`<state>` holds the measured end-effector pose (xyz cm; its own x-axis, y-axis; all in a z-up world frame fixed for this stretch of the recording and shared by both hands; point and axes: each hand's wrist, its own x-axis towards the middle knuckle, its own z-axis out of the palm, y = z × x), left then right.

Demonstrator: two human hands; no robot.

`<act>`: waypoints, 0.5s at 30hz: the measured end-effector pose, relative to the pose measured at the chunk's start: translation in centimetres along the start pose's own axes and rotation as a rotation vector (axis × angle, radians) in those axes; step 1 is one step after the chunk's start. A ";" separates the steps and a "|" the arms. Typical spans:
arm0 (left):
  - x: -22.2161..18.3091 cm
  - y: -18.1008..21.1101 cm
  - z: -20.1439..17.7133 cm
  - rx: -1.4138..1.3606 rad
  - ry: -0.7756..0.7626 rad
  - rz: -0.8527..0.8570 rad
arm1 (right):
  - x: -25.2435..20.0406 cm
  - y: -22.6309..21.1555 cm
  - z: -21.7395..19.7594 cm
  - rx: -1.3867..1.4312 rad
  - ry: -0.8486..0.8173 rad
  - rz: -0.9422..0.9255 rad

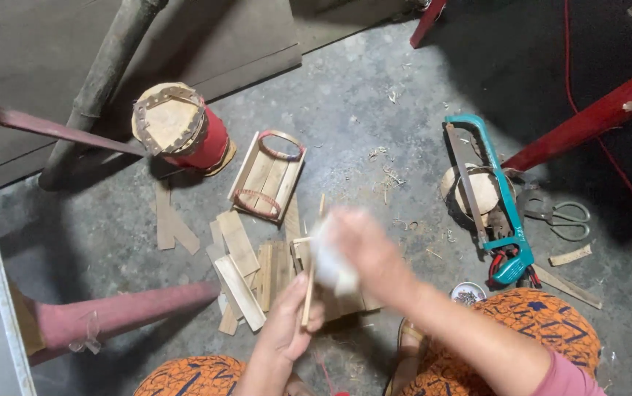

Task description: A person is sanding small wooden planks and components of a wooden basket using sandpaper on a workshop floor.

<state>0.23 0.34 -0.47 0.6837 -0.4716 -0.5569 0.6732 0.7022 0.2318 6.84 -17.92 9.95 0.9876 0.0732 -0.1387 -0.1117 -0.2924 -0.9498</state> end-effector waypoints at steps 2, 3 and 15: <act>0.0 0.1 0.2 0.128 0.089 0.032 | -3.1 1.5 2.2 -0.126 -0.486 0.065; -0.1 0.1 0.4 0.132 0.088 0.028 | -2.8 3.9 2.3 -0.125 -0.481 0.066; -0.5 -0.4 1.4 0.484 0.434 0.185 | 5.2 10.9 -3.5 -0.623 0.122 -0.389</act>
<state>-0.01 -0.45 0.83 0.6926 -0.0383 -0.7203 0.6755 0.3846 0.6291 11.15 -24.11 -0.16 0.9523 0.1863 0.2415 0.2960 -0.7558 -0.5841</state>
